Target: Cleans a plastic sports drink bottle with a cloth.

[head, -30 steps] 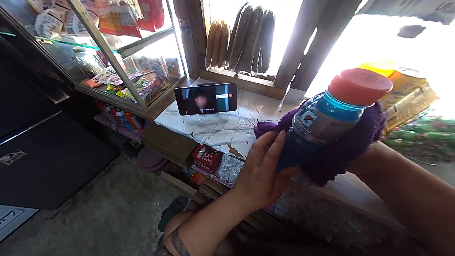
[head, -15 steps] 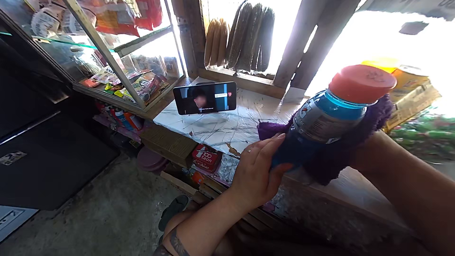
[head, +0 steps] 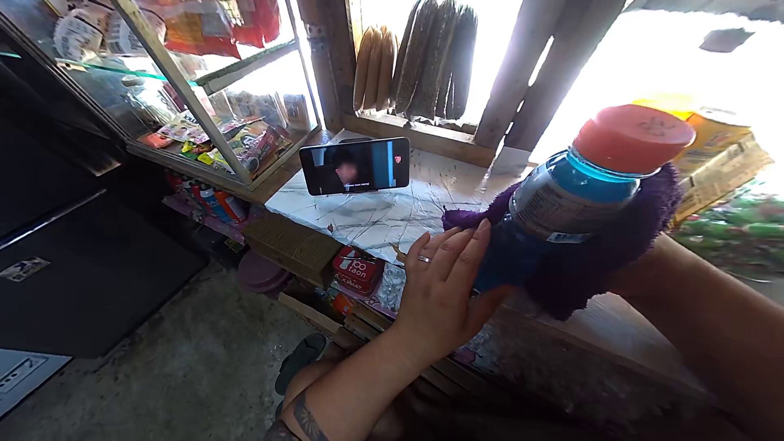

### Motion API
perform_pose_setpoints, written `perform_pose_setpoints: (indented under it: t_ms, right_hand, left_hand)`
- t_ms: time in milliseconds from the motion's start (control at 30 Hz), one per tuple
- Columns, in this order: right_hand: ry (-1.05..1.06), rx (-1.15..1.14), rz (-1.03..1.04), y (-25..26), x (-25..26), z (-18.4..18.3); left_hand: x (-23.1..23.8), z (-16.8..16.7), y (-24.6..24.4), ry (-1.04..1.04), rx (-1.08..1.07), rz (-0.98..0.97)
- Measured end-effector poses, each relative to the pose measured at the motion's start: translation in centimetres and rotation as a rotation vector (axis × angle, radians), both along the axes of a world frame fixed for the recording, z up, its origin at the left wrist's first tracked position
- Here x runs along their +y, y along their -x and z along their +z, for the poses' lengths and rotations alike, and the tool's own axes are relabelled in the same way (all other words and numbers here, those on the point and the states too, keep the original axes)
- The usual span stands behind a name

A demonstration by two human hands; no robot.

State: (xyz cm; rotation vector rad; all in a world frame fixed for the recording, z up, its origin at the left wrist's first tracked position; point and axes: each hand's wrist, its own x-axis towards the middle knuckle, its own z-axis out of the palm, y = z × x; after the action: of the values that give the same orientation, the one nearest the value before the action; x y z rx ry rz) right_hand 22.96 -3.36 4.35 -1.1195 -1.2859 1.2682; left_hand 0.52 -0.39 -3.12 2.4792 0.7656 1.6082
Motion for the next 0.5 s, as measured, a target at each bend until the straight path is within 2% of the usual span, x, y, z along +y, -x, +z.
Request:
perform_pose_setpoints:
  t_ms: [200,333,500]
  right_hand:
    - [-0.133,0.038,0.047,-1.0,0.6,-0.8]
    - [-0.060,0.042,-0.029,-0.6,0.4,-0.6]
    - [0.004,0.029,-0.012,-1.1,0.3,-0.6]
  left_hand:
    - [-0.2,0.1,0.1,0.049,0.004,-0.025]
    - [-0.2,0.3,0.2,0.061,0.022,-0.045]
    - [-0.2,0.3,0.2,0.063,0.034,-0.065]
